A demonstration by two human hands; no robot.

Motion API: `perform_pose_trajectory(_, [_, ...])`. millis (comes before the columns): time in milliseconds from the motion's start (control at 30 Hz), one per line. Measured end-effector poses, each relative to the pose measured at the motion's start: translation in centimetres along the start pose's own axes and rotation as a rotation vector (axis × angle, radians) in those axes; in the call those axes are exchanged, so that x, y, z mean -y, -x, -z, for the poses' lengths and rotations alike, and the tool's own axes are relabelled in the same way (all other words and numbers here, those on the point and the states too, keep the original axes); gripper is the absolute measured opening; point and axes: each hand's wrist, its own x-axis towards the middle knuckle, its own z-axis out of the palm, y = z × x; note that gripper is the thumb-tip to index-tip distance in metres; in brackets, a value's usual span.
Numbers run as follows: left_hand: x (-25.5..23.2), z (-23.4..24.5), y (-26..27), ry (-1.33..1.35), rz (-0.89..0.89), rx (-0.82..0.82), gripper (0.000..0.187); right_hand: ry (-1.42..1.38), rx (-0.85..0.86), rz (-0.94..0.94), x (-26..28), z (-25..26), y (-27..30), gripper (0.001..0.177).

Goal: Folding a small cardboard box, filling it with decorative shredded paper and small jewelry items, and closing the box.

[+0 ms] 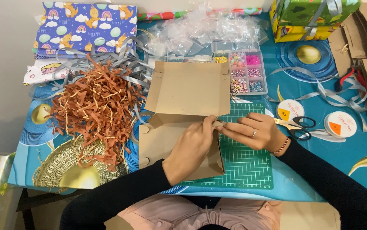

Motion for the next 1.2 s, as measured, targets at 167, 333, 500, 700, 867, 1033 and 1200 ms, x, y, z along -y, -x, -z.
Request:
perform_pose_trajectory(167, [0.2, -1.0, 0.5, -0.050, -0.041, 0.007, 0.039, -0.040, 0.002, -0.014, 0.0, -0.4, 0.4, 0.023])
perform_pose_trajectory(333, [-0.4, -1.2, 0.4, -0.118, -0.108, 0.039, 0.044, -0.010, -0.008, -0.021, 0.2, -1.5, 2.2, 0.023])
perform_pose_trajectory(500, [0.4, -1.7, -0.2, -0.062, -0.033, 0.068, 0.047, -0.024, 0.027, -0.079, -0.1, -0.7, 0.5, 0.019])
perform_pose_trajectory(700, [1.9, 0.9, -0.1, -0.179, -0.083, 0.075, 0.048, -0.086, 0.280, -0.326, 1.7, 1.7, -1.5, 0.017])
perform_pose_trajectory(867, [5.1, 2.8, -0.8, -0.155, -0.110, 0.036, 0.035, -0.186, 0.367, -0.291, 6.8, 3.1, -3.9, 0.039])
perform_pose_trajectory(1033, [10.5, 2.2, -1.1, -0.792, -0.216, -0.067, 0.073, -0.272, 0.529, -0.055, 7.5, 2.9, -2.9, 0.013])
perform_pose_trajectory(1200, [12.0, 2.8, 0.8, -0.510, -0.106, -0.050, 0.036, -0.207, 0.520, -0.159, 5.9, 5.2, -4.9, 0.032])
